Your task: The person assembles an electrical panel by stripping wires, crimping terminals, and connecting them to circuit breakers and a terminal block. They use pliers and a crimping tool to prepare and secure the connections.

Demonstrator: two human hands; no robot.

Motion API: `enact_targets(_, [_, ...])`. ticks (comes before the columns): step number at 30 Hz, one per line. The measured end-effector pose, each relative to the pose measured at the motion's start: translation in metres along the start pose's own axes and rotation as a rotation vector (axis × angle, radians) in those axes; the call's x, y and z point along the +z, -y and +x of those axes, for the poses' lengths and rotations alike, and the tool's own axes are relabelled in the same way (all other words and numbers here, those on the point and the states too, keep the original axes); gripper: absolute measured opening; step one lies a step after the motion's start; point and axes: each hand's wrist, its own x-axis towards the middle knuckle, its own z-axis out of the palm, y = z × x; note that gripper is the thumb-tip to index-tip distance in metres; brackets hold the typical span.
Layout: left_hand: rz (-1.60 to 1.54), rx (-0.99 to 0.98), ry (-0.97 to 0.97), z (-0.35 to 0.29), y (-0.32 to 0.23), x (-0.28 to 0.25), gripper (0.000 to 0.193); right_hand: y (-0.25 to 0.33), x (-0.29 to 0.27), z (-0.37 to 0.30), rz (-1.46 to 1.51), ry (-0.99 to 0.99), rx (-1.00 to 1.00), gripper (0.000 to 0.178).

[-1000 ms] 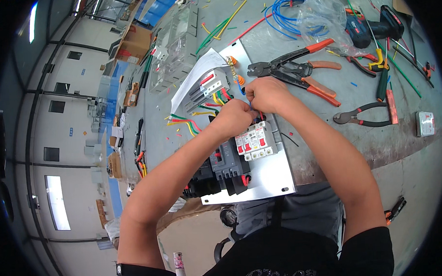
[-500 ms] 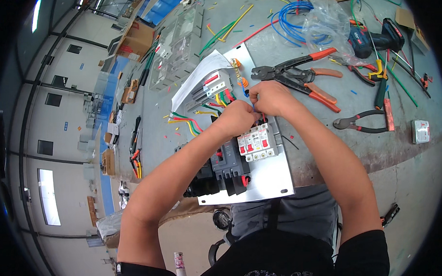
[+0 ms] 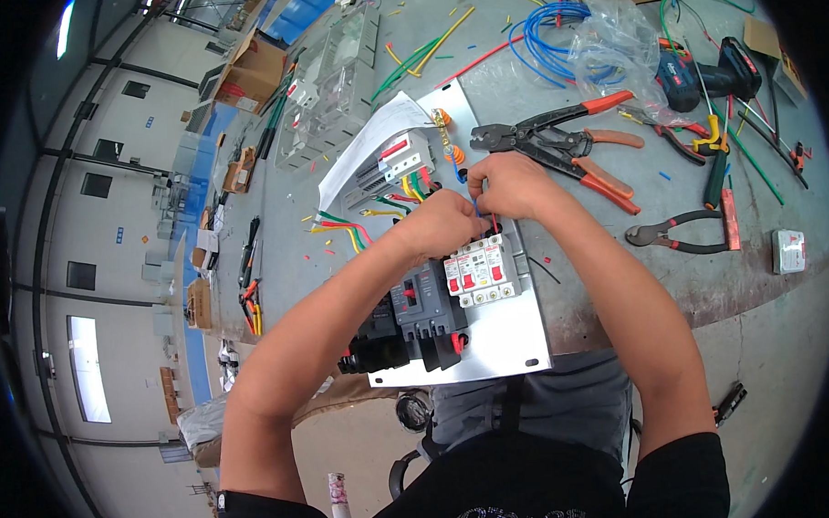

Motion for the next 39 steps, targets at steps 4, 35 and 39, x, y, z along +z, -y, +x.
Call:
enact_targets(4, [0.058, 0.019, -0.011, -0.004, -0.007, -0.001, 0.027, -0.002, 0.003, 0.000, -0.030, -0.015, -0.019, 0.018])
enact_targets(35, [0.231, 0.410, -0.706, -0.051, 0.018, -0.030, 0.016, 0.024, 0.002, -0.017, -0.171, 0.029, -0.286, 0.021])
enact_targets(39, [0.121, 0.479, -0.748, -0.032, 0.018, -0.033, 0.015, 0.025, 0.003, -0.014, -0.123, 0.023, -0.261, 0.021])
